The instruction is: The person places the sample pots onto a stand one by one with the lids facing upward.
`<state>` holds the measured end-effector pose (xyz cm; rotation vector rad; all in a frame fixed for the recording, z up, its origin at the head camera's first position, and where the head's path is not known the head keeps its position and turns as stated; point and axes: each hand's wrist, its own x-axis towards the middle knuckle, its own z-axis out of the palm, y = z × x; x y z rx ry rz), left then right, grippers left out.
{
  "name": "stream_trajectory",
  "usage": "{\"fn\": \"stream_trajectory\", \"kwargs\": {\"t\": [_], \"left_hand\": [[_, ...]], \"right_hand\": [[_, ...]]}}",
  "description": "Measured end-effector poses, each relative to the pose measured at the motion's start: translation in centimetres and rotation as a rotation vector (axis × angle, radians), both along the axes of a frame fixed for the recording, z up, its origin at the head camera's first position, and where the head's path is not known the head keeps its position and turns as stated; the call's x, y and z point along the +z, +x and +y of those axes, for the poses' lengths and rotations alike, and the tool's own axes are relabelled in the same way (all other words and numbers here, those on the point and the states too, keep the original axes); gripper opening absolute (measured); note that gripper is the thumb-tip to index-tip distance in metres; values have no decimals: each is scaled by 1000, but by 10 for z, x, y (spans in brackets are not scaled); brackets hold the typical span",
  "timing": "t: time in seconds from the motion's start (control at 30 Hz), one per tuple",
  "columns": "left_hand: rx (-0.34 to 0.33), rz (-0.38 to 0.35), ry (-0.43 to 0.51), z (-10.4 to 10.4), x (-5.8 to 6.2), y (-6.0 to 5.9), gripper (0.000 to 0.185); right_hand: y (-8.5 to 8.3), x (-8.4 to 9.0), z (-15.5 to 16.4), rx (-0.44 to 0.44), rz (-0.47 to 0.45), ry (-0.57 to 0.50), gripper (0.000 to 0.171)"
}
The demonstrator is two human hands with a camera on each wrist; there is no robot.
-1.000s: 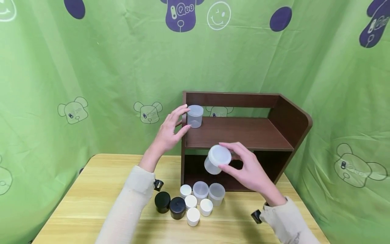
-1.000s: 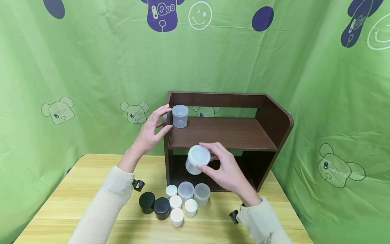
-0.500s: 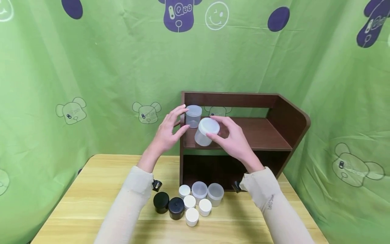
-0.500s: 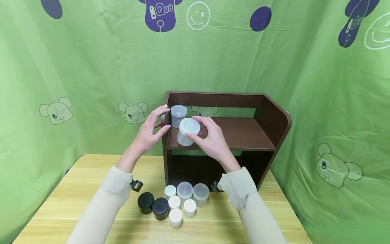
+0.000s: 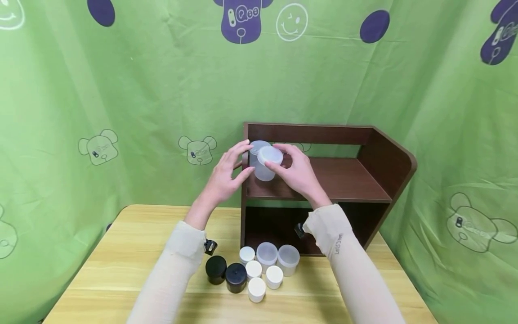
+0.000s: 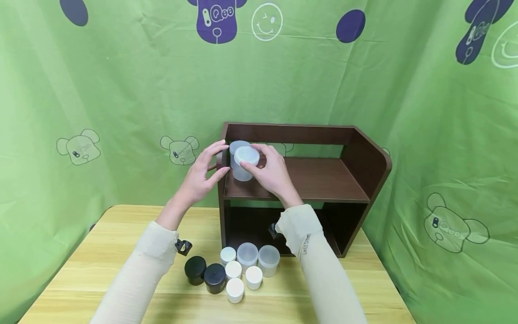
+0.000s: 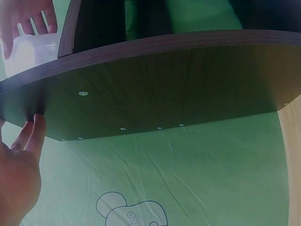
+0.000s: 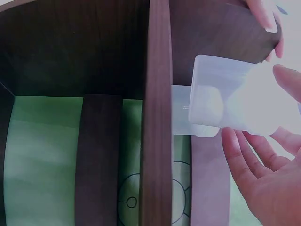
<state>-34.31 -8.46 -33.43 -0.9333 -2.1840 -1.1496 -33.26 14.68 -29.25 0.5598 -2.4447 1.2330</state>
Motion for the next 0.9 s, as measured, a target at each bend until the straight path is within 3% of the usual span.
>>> {"fn": "stream_trajectory", "kwargs": {"t": [0.57, 0.9], "left_hand": [[11, 5, -13, 0, 1, 1, 56], [11, -12, -7, 1, 1, 1, 55]], "right_hand": [[-16, -15, -15, -13, -80, -17, 65], [-19, -20, -22, -18, -64, -17, 63]]}}
